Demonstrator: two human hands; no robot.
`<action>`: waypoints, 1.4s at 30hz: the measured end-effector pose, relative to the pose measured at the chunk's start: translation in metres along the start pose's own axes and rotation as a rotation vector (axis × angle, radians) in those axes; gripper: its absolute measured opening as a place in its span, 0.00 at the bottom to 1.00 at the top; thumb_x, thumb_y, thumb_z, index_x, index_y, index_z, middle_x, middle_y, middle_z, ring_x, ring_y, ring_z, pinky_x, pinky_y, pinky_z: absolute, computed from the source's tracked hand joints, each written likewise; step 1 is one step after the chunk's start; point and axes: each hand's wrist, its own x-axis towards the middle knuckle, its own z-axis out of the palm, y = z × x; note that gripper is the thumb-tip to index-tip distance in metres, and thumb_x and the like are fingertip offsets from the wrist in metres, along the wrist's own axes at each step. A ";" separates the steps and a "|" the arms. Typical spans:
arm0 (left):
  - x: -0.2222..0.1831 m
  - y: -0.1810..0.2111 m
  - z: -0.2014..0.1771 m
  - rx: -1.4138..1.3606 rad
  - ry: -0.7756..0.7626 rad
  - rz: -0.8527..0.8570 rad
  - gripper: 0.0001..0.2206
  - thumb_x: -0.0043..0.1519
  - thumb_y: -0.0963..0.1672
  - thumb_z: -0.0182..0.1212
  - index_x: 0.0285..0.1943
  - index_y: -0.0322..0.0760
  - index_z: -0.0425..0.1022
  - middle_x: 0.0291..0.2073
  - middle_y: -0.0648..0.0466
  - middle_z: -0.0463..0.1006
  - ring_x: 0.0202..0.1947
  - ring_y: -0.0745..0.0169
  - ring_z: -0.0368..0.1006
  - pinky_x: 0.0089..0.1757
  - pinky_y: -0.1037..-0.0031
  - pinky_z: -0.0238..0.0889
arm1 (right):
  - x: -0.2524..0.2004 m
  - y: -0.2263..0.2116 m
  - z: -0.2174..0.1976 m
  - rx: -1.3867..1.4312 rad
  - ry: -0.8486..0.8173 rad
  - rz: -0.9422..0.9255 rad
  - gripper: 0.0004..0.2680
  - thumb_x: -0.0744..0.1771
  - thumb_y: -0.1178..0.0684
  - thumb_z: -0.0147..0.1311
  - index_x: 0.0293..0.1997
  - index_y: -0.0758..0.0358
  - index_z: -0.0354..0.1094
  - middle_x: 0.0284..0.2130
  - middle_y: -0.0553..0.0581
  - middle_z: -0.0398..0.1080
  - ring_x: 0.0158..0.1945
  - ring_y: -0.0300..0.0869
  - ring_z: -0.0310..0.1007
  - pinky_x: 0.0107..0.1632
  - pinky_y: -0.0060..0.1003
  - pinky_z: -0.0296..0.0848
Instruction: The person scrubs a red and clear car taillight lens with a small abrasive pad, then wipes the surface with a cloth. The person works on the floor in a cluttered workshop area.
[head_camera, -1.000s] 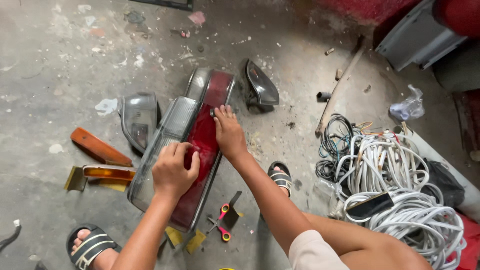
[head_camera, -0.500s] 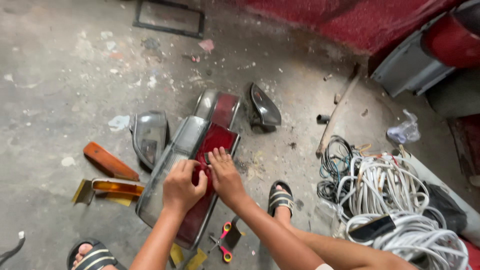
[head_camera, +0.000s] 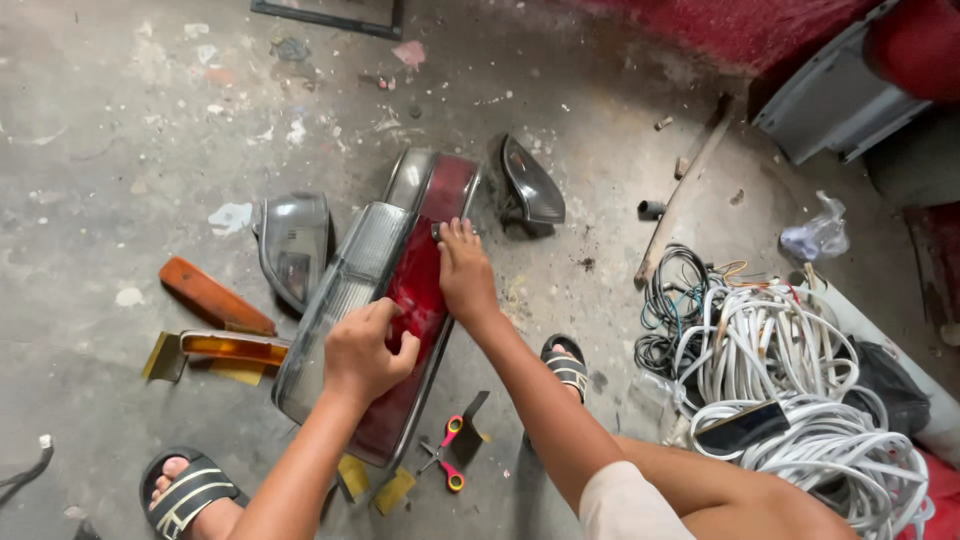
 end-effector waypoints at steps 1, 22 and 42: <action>-0.008 0.000 -0.006 -0.002 -0.004 -0.004 0.12 0.43 0.50 0.61 0.35 0.51 0.74 0.18 0.61 0.66 0.25 0.56 0.73 0.33 0.65 0.70 | -0.029 -0.021 -0.008 -0.001 -0.006 0.003 0.16 0.72 0.52 0.45 0.69 0.64 0.64 0.65 0.69 0.64 0.72 0.61 0.58 0.72 0.55 0.56; -0.003 -0.005 -0.016 -0.131 -0.027 0.224 0.09 0.46 0.48 0.62 0.32 0.49 0.70 0.20 0.60 0.64 0.24 0.56 0.70 0.33 0.68 0.67 | -0.036 -0.047 -0.023 -0.014 -0.043 0.090 0.17 0.73 0.51 0.41 0.71 0.65 0.61 0.68 0.70 0.59 0.74 0.59 0.53 0.75 0.51 0.50; 0.011 0.020 -0.044 -0.275 -0.085 0.271 0.11 0.47 0.43 0.58 0.21 0.40 0.56 0.16 0.55 0.60 0.20 0.52 0.57 0.29 0.64 0.55 | 0.011 -0.076 -0.054 -0.020 -0.283 0.316 0.18 0.74 0.54 0.34 0.74 0.66 0.52 0.73 0.65 0.50 0.78 0.55 0.42 0.76 0.50 0.46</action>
